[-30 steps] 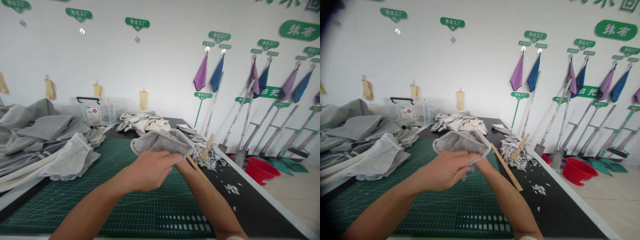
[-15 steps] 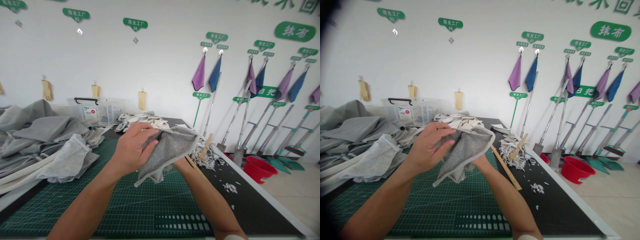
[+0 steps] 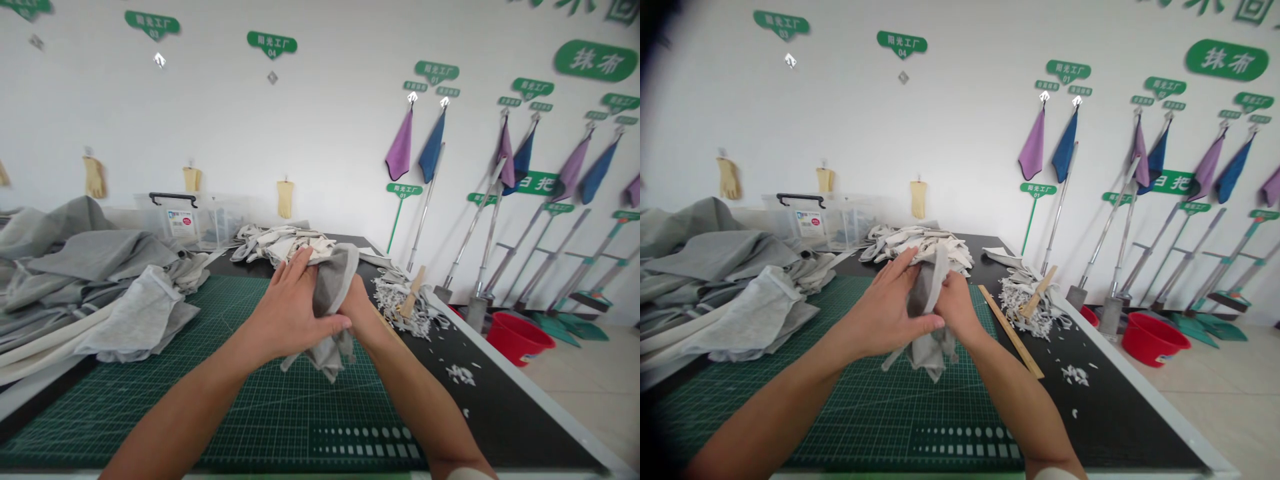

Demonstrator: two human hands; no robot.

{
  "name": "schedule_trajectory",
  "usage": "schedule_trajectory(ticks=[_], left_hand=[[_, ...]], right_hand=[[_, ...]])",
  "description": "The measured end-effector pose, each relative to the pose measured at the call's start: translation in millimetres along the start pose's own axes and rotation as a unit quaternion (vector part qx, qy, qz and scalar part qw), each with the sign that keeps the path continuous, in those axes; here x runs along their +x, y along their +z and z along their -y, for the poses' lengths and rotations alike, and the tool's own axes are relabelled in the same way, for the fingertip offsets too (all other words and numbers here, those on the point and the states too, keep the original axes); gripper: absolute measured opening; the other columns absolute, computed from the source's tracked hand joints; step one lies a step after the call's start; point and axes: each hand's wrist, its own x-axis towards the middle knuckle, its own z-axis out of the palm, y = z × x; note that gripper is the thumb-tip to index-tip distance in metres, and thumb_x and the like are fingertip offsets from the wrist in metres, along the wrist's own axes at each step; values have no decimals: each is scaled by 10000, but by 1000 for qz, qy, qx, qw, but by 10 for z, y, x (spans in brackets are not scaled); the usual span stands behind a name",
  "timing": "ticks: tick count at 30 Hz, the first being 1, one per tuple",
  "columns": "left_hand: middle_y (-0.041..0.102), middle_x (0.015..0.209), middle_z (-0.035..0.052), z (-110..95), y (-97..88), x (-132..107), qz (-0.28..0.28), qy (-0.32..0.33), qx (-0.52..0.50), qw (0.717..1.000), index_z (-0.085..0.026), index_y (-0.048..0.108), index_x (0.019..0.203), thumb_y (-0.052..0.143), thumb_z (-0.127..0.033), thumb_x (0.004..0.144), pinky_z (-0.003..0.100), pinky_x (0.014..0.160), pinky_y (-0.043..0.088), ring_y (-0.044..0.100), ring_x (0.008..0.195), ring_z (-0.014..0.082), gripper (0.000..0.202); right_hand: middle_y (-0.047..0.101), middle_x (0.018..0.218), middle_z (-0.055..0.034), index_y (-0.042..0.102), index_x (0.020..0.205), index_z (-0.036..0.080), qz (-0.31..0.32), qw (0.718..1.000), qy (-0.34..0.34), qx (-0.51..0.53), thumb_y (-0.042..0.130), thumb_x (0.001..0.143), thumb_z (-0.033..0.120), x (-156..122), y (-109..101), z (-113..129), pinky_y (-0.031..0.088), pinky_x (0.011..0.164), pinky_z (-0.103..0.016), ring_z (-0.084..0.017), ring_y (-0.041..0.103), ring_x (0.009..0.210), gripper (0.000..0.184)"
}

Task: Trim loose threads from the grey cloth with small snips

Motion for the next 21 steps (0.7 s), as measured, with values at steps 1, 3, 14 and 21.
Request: schedule_trajectory(ticks=[1,3,14,21], left_hand=[[275,1449,167,-13,10,4,-3,-1,-10,1000,-122,387,1312,583,-579,701,511,1083,223,143,1362,330,788],[377,1399,138,-12,9,23,-2,11,-35,999,-142,432,1284,555,-439,774,473,1087,236,205,1350,291,603],[619,681,-3,220,153,110,-2,-171,-427,888,-144,588,773,484,-414,828,239,528,420,552,590,145,295],[609,603,11,266,296,74,60,-276,-497,820,-120,606,728,579,-476,753,232,462,391,524,499,134,358]], right_hand=[[630,699,-23,639,801,97,-10,1000,0,3,497,812,294,0,15,-12,433,575,-248,-154,546,664,243],[602,633,-2,634,760,113,-33,999,-4,13,474,787,289,2,32,-28,406,541,-233,-134,515,607,239],[449,507,55,499,593,170,4,991,51,120,472,620,172,-114,-145,-78,310,458,-200,-88,381,471,38],[584,664,22,581,796,148,-14,993,44,109,491,632,158,-243,-181,-175,403,517,-200,-101,492,556,188]])
